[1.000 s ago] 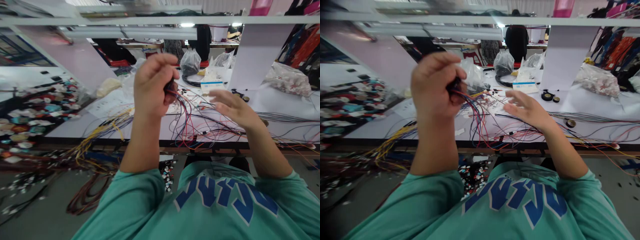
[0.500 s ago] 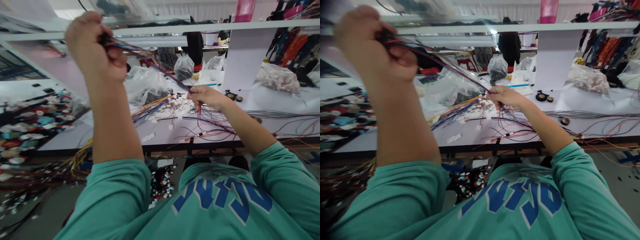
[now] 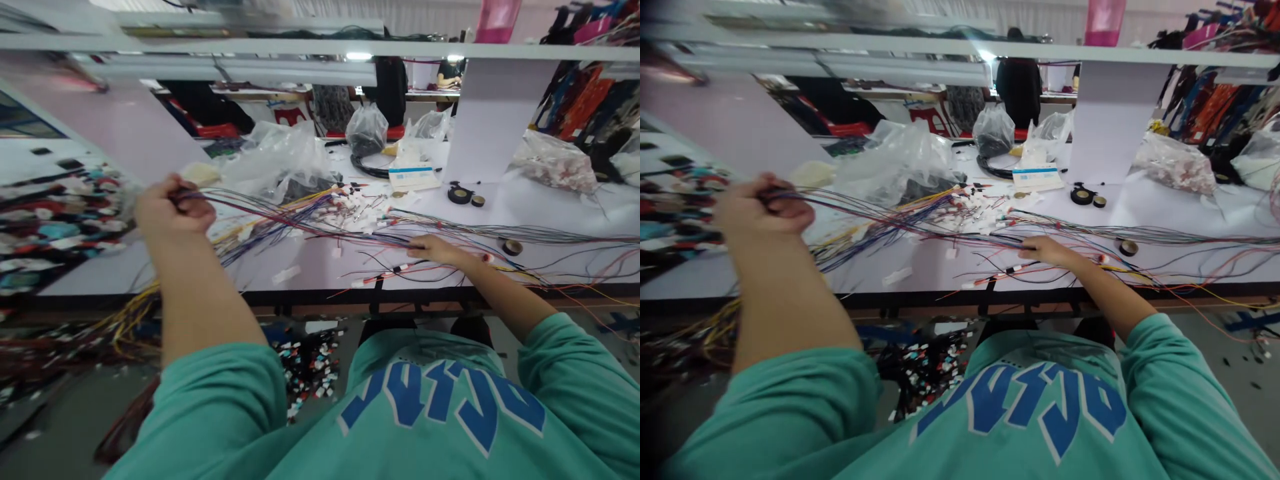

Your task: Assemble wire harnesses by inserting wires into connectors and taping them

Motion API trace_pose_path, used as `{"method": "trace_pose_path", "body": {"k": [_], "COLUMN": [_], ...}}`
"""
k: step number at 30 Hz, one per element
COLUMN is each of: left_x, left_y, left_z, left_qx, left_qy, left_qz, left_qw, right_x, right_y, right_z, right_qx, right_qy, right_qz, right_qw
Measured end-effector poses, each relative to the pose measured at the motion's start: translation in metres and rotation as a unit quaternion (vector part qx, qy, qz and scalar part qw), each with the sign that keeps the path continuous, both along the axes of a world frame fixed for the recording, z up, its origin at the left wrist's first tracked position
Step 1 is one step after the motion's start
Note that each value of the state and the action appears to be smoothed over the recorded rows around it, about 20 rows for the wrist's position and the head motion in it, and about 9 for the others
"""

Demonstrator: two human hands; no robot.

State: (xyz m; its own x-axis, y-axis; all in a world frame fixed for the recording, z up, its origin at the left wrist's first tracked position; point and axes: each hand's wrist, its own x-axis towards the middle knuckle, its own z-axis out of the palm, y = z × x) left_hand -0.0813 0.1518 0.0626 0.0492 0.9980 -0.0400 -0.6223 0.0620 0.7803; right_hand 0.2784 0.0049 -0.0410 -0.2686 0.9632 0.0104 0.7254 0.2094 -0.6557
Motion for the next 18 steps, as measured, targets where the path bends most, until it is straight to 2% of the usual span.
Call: {"method": "trace_pose_path", "body": {"k": [3, 7, 8, 11, 12, 18], "left_x": [-0.003, 0.011, 0.017, 0.038, 0.046, 0.079], "left_y": [0.010, 0.007, 0.005, 0.002, 0.002, 0.000], "left_z": [-0.025, -0.041, -0.044, -0.049, -0.051, -0.063], "left_qx": [-0.033, -0.034, -0.028, -0.059, -0.058, -0.028], "left_qy": [-0.031, -0.109, -0.123, -0.112, -0.110, -0.043], "left_qz": [0.024, 0.010, -0.025, -0.062, -0.065, -0.185], "left_qw": [0.999, 0.993, 0.992, 0.990, 0.990, 0.981], "right_x": [0.001, 0.006, 0.008, 0.011, 0.011, 0.012], "right_y": [0.002, 0.003, 0.002, -0.001, -0.002, -0.005], "right_z": [-0.020, -0.028, -0.028, -0.023, -0.021, -0.024], "right_qx": [-0.004, 0.011, 0.014, 0.001, -0.008, -0.015], "right_qy": [0.020, -0.010, -0.020, -0.018, -0.012, -0.015], "right_qz": [0.010, 0.037, 0.052, 0.082, 0.084, 0.062], "right_qw": [1.000, 0.999, 0.998, 0.996, 0.996, 0.998]}}
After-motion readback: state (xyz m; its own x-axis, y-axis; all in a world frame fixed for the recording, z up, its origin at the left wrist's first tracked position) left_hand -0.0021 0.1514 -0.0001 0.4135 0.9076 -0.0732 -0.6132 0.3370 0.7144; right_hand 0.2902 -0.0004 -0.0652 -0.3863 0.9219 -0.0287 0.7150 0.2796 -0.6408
